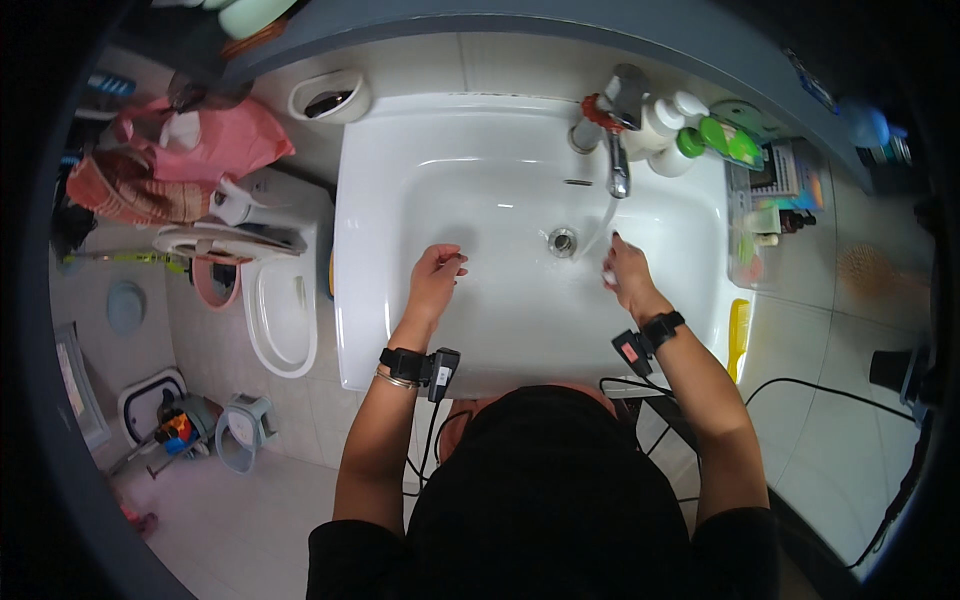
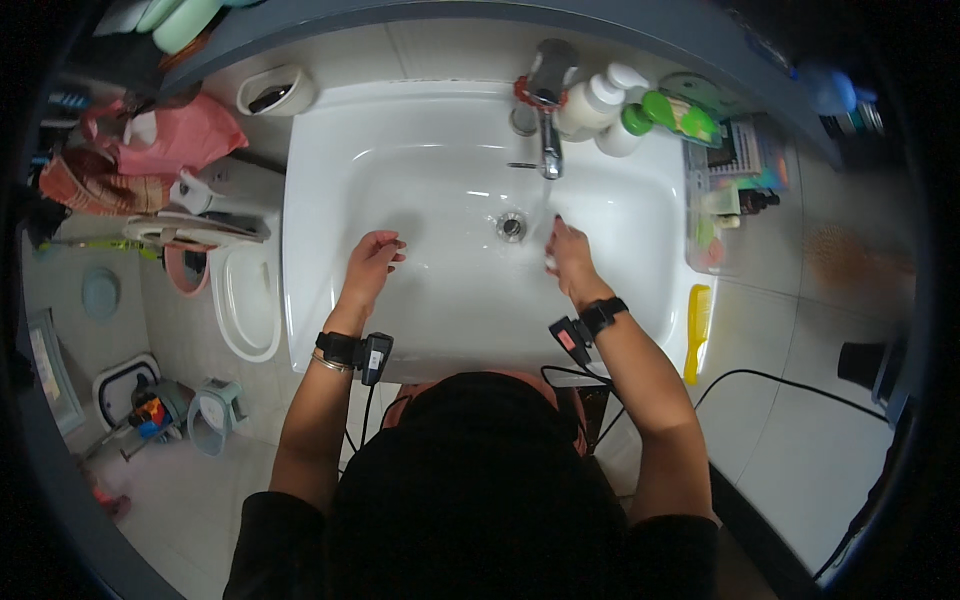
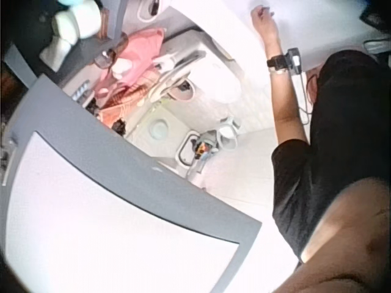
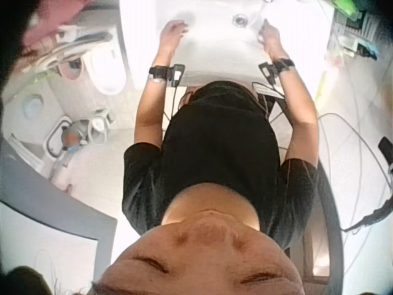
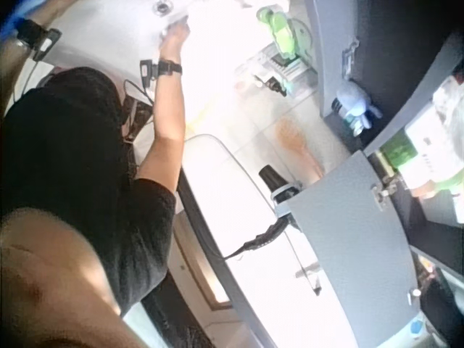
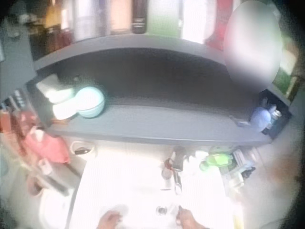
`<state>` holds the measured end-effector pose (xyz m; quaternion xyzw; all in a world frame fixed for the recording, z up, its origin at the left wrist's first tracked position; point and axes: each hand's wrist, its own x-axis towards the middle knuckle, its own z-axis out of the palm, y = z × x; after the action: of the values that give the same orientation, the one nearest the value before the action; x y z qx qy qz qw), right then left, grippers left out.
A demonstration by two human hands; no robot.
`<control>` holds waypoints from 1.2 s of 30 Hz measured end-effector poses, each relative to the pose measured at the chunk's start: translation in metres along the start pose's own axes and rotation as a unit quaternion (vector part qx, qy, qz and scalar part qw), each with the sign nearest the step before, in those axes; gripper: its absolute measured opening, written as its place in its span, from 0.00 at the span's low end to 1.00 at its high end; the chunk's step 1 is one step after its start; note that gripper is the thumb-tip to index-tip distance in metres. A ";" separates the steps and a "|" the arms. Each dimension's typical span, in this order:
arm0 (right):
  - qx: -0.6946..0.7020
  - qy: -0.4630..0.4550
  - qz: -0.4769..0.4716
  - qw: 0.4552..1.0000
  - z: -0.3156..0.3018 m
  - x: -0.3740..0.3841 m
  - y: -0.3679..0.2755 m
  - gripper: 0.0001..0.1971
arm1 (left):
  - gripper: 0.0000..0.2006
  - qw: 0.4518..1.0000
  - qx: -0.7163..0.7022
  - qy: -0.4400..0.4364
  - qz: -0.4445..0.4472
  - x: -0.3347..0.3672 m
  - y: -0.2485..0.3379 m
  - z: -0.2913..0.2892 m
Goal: The person organizes toiletries and cleaning supplies around a bathroom sink. They move bottles, a comb, and wipes between the sink and an overhead cabinet, then wash their hands and wipe the sink surface.
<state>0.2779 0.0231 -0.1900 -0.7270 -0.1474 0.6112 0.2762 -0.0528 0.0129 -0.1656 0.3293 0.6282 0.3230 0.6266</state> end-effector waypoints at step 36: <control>-0.386 0.063 -0.297 0.871 0.033 -0.002 -0.033 0.11 | 0.24 0.936 -0.261 -0.034 -0.234 0.041 0.027 0.234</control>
<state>0.2499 0.0554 -0.1721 -0.7345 -0.5630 0.3478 0.1505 0.1811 0.0607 -0.1683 0.0087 0.5596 0.3087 0.7691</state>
